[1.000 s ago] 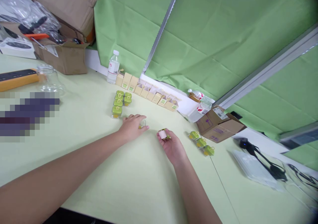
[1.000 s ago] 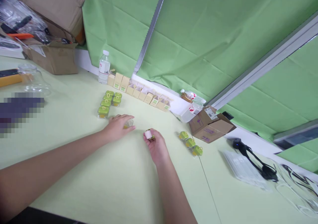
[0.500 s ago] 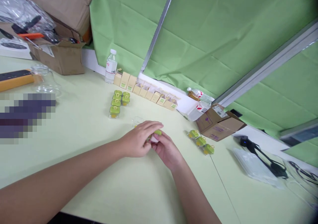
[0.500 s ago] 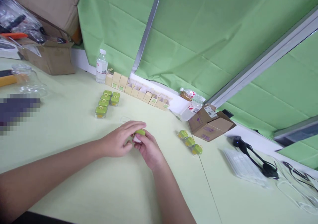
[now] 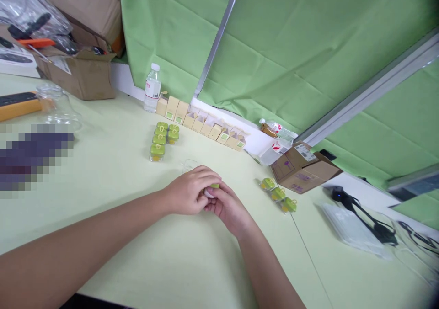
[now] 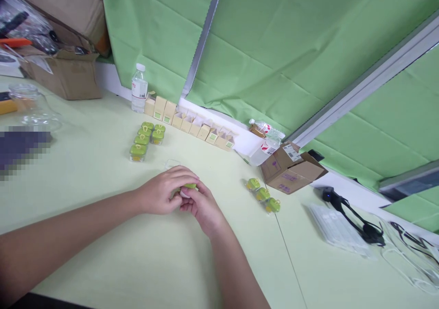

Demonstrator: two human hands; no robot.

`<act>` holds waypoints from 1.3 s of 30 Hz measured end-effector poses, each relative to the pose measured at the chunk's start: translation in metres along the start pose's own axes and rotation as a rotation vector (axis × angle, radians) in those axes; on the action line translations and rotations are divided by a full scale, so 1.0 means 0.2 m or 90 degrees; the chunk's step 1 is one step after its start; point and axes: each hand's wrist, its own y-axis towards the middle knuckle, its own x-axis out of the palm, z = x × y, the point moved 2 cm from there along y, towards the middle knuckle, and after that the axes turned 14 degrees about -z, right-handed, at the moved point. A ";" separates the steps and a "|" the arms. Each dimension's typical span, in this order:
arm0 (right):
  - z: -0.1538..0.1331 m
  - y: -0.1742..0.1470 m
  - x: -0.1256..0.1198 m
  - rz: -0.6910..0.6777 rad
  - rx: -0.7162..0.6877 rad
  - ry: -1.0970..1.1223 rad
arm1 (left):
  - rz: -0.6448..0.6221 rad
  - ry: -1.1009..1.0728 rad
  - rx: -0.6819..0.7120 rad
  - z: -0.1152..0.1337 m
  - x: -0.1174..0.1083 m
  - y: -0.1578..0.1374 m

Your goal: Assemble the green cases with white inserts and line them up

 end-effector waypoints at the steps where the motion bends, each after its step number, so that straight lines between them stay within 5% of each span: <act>1: 0.00 0.00 0.00 -0.001 -0.002 -0.005 | 0.000 0.004 -0.001 0.00 0.00 0.00; 20: 0.03 0.01 -0.02 0.113 -0.050 -0.166 | -0.014 -0.033 0.002 0.02 0.00 -0.01; 39: -0.03 -0.03 -0.07 0.207 -0.273 -0.141 | 0.094 -0.120 -0.054 -0.09 -0.03 -0.01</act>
